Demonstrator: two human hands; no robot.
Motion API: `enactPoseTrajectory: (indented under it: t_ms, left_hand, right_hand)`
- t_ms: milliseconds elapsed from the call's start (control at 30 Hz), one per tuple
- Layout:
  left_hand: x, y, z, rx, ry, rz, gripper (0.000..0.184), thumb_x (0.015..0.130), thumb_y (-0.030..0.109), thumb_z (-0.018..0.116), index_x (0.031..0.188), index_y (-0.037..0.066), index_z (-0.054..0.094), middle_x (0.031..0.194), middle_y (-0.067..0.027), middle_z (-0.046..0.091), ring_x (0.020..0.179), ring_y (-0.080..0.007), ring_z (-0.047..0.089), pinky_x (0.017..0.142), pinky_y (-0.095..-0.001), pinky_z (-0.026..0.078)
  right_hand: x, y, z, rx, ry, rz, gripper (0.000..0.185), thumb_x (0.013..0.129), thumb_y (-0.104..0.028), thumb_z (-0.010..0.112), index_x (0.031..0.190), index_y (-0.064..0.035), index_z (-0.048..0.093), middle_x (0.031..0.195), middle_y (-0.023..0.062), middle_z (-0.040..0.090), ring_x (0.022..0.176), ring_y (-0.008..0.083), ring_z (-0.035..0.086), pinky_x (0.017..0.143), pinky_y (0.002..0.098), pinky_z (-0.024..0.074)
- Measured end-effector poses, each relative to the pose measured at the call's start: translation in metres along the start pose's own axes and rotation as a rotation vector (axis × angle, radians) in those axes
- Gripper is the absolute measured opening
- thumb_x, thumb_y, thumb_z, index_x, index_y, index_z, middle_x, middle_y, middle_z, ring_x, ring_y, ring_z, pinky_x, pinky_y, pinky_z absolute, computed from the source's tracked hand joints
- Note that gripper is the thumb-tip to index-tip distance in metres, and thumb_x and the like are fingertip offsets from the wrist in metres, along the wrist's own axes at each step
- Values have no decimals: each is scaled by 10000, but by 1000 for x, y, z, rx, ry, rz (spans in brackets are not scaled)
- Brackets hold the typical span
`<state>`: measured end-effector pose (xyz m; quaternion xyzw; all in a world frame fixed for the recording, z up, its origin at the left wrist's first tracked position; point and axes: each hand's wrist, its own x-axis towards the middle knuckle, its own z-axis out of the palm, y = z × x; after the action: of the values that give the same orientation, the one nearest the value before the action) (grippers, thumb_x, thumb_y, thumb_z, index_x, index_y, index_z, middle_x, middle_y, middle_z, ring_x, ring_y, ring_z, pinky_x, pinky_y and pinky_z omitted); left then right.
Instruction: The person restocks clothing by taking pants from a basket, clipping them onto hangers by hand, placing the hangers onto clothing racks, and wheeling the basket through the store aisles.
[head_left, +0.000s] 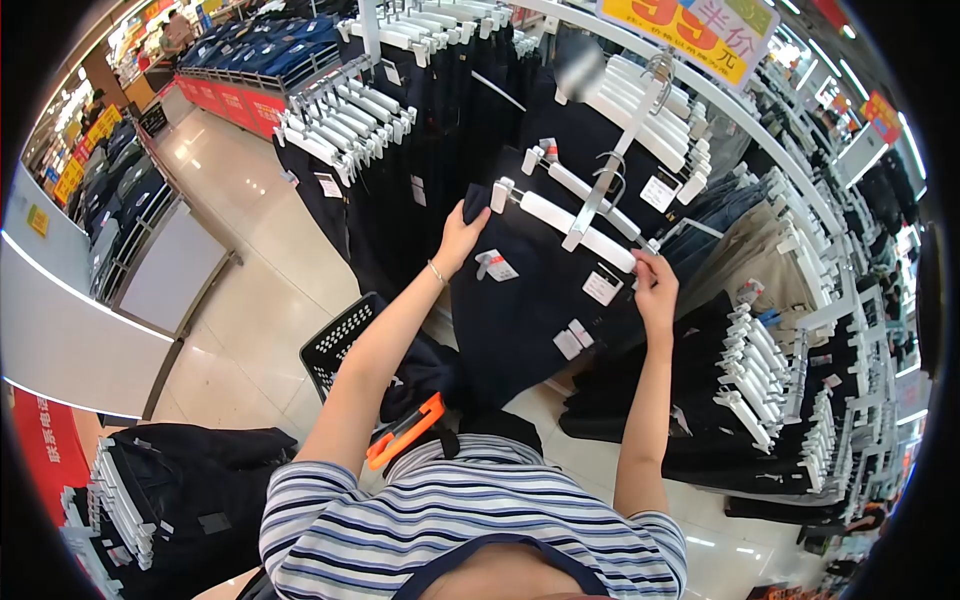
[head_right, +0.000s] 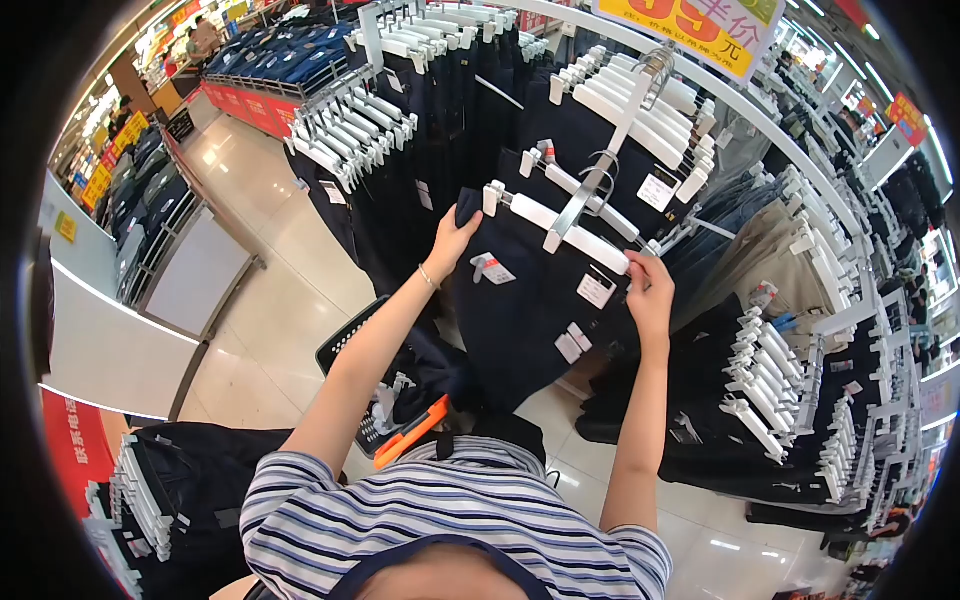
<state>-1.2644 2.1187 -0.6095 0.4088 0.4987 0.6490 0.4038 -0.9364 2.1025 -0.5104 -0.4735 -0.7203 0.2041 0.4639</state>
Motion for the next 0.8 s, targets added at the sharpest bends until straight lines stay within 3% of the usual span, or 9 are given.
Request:
enactPoseTrajectory:
  t_ms: [233, 267, 500, 633, 767, 800]
  left_hand:
    - [51, -33, -4, 254, 21, 75, 343, 825, 243, 652, 1015, -30, 569, 909, -126, 640, 833, -158, 593, 748, -283, 454]
    - [57, -41, -3, 226, 1, 93, 362, 819, 257, 654, 1030, -25, 571, 919, -146, 640, 843, -173, 601, 755, -287, 453]
    - [76, -37, 4, 92, -139, -56, 347, 848, 246, 645, 1068, -9, 563, 964, -60, 619, 867, -109, 553, 777, -260, 452]
    - [83, -38, 0, 158, -244, -96, 366, 847, 265, 646, 1073, -11, 561, 969, -58, 618, 877, -111, 551, 789, -264, 449]
    - [84, -46, 4, 157, -265, -157, 401, 828, 266, 660, 1081, -31, 565, 979, -82, 630, 904, -139, 568, 820, -279, 442]
    - [84, -47, 5, 144, -271, -163, 411, 829, 269, 659, 1094, -28, 559, 993, -84, 626, 916, -142, 566, 829, -279, 439]
  right_hand:
    - [11, 48, 38, -54, 123, -79, 171, 818, 49, 531, 941, -19, 628, 801, 118, 594, 734, 235, 596, 656, 294, 466]
    - [11, 51, 37, -38, 103, 6, 166, 819, 39, 540, 946, -24, 628, 840, 116, 594, 781, 245, 588, 678, 303, 462]
    - [4, 50, 38, -222, 234, -169, 237, 812, -49, 617, 1048, -44, 597, 979, 121, 539, 976, 296, 507, 819, 351, 416]
    - [-12, 45, 27, -277, 126, -28, 311, 782, -57, 642, 1088, -71, 590, 966, 108, 540, 943, 291, 490, 814, 356, 404]
    - [-5, 52, 29, -496, 262, -170, 303, 814, -119, 617, 1114, -95, 580, 974, 75, 557, 949, 277, 481, 885, 370, 317]
    - [-5, 55, 32, -503, 252, -59, 283, 849, -150, 583, 1125, -93, 559, 1065, 107, 515, 1031, 285, 438, 943, 389, 257]
